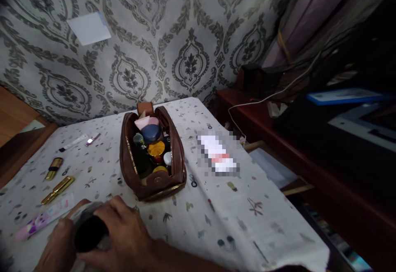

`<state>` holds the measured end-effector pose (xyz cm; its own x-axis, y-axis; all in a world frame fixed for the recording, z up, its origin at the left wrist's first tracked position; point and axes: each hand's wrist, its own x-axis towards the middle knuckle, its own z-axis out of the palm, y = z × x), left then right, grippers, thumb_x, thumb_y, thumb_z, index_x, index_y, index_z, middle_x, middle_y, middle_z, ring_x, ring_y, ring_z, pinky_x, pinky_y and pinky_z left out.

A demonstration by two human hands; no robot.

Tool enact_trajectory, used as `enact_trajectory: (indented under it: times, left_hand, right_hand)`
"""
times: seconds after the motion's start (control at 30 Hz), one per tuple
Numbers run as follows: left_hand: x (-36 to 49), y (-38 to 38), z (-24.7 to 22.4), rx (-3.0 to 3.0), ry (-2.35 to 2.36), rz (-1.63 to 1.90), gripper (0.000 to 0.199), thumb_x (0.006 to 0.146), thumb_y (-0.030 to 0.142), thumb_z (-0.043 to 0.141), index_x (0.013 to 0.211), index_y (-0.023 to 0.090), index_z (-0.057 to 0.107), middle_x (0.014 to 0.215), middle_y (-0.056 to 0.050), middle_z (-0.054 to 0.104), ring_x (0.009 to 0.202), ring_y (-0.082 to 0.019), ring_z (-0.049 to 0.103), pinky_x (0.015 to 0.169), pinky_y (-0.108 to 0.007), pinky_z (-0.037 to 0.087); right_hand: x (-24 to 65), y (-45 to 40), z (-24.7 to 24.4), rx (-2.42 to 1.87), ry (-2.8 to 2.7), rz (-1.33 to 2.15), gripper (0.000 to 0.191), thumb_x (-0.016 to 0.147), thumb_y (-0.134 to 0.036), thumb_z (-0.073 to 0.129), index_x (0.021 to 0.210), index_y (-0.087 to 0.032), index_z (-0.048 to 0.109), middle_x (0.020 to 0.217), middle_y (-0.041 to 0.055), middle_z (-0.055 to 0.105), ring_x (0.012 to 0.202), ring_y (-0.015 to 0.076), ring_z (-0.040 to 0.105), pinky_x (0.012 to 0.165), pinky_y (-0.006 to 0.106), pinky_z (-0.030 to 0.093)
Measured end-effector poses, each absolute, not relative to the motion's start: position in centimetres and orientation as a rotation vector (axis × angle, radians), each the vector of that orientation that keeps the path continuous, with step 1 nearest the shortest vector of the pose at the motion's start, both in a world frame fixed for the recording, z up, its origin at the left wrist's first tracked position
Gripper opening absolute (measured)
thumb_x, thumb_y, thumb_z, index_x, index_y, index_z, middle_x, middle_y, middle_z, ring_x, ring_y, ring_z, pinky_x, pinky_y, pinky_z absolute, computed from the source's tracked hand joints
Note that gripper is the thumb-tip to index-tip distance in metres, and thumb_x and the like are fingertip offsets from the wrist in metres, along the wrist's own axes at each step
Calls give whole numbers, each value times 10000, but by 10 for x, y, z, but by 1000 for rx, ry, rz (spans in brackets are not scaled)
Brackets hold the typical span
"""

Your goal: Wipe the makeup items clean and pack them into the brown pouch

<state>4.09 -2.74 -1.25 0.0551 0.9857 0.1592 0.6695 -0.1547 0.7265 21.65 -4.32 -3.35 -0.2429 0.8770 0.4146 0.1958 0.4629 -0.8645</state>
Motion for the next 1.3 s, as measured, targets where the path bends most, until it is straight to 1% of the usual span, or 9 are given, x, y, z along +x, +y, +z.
enact_trajectory:
  times: [0.13,0.27,0.37,0.47,0.63,0.83,0.97,1.07,1.3]
  left_hand:
    - [56,-27,-15,1846,1679,971,579,927,628,305,803,256,731,636,-49,682,653,-249,666,557,-315,573]
    - [74,-18,-16,1718,1807,1059,532,926,608,398,1074,209,716,1031,-106,751,1097,-312,662,901,-387,573]
    - [81,-7,-16,1515,1879,1067,570,909,606,476,1266,189,629,1294,-127,679,1293,-327,563,1075,-438,473]
    - [88,5,-16,1466,1855,1070,589,898,615,510,1312,206,594,1373,-113,640,1354,-315,518,1124,-425,427]
    - [102,15,-19,1467,1727,1047,683,869,685,491,1306,172,600,1415,-121,612,1399,-309,475,1167,-412,381]
    - [108,18,-22,1401,1706,1030,730,850,701,514,1337,160,579,1471,-130,562,1421,-315,446,1202,-434,326]
    - [112,20,-17,1556,1545,1026,688,872,714,472,1251,165,642,1338,-118,661,1284,-301,574,1110,-402,444]
    - [114,21,-16,1627,1468,1005,631,909,675,450,1227,170,655,1236,-107,704,1144,-280,642,991,-385,524]
    - [112,21,-23,1617,1507,1039,624,872,699,472,1137,176,685,1189,-105,717,1162,-291,630,1053,-413,479]
  right_hand:
    - [258,-50,3,-832,-1648,739,439,759,-369,790,1123,-213,600,987,22,626,888,141,656,794,213,552]
    - [313,-43,47,-846,-1674,534,499,855,-208,729,1309,-198,521,1102,64,643,1019,148,653,870,232,554]
    - [344,-26,66,-1031,-1697,352,421,854,-183,730,1242,-197,566,1079,57,676,953,160,659,816,254,558]
    - [356,-7,75,-1164,-1803,242,386,799,-135,763,1151,-182,613,1038,52,699,962,199,650,810,301,544]
    - [349,14,82,-1221,-2138,206,263,781,-139,783,1012,-167,660,965,66,700,944,238,613,800,358,525]
    - [337,29,88,-1379,-2365,347,295,820,-149,751,1091,-113,641,1075,116,650,1076,270,590,905,398,509]
    - [332,33,90,-1409,-2431,354,254,831,-121,722,1073,-114,646,1103,101,593,952,205,616,823,329,517]
    - [327,36,86,-1387,-2479,227,189,834,-105,691,1019,-121,655,1056,93,588,932,203,624,811,319,515]
    - [322,40,80,-1469,-2511,165,156,838,-78,622,971,-136,678,1003,97,640,950,230,652,796,322,517]
